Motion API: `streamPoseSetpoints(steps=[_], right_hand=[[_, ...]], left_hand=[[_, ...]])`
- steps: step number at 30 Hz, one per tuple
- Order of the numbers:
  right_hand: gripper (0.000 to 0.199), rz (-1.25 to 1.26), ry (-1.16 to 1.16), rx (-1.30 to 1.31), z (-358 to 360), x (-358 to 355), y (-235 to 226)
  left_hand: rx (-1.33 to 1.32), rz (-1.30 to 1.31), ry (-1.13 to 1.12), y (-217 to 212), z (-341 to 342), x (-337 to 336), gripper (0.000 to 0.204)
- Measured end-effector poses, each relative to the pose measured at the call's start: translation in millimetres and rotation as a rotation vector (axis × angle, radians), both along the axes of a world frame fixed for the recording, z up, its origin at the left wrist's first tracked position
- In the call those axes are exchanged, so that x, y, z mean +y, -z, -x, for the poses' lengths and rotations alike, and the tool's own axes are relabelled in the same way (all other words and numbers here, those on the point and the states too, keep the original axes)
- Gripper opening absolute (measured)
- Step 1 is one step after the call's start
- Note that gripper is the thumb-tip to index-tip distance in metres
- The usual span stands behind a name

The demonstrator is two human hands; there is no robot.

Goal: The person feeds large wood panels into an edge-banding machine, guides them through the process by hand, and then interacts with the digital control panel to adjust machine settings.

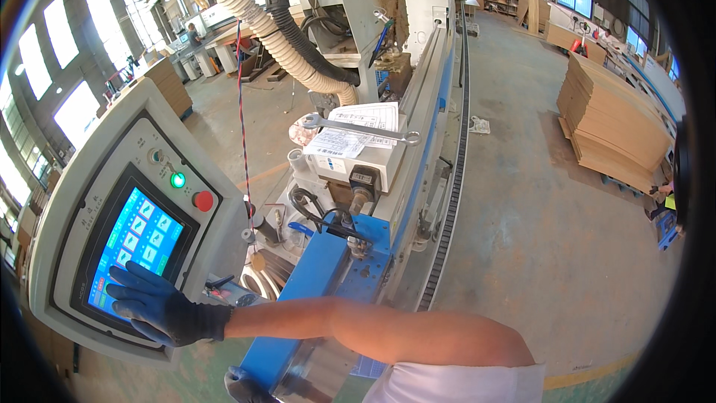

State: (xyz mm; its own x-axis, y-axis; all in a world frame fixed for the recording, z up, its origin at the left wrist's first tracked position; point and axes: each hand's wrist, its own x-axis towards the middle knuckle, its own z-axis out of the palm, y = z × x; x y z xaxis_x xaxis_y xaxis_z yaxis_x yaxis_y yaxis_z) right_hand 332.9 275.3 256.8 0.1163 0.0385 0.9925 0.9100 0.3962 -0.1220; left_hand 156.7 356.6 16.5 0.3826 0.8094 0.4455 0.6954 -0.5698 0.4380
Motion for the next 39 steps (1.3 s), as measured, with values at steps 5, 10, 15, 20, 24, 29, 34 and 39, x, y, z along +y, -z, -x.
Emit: streamPoseSetpoints(steps=[5,10,15,20,24,29,34,39], right_hand=[[0.031,-0.015,-0.011,-0.003,1.1,1.9,-1.3],[0.032,-0.013,-0.006,-0.014,0.8,2.7,-0.1],[0.03,-0.047,0.027,-0.003,-3.6,-7.9,-0.6],[0.038,-0.024,-0.004,-0.008,0.2,12.2,0.9],[0.047,0.04,0.069,-0.023,-20.3,14.2,23.8],[0.028,0.085,0.07,0.01,-10.9,4.5,-2.8],[0.026,0.122,0.087,-0.023,0.2,14.4,-0.6],[0.025,0.109,0.092,-0.044,-0.9,14.6,-1.2]], left_hand=[[-0.009,0.029,-0.016,4.2,1.8,6.0,0.036],[0.015,-0.004,0.025,11.7,7.7,12.4,0.039],[0.022,0.022,0.048,11.4,3.9,2.0,0.039],[-0.068,0.16,0.022,-3.5,-6.9,1.5,0.03],[-0.126,0.29,0.068,-30.4,-27.9,-36.7,0.027],[-0.03,0.151,-0.116,-28.9,-16.7,-15.8,0.028],[0.017,0.215,-0.18,-45.1,-9.6,-23.0,0.03],[0.001,0.211,-0.206,-40.2,-10.8,-26.7,0.03]])
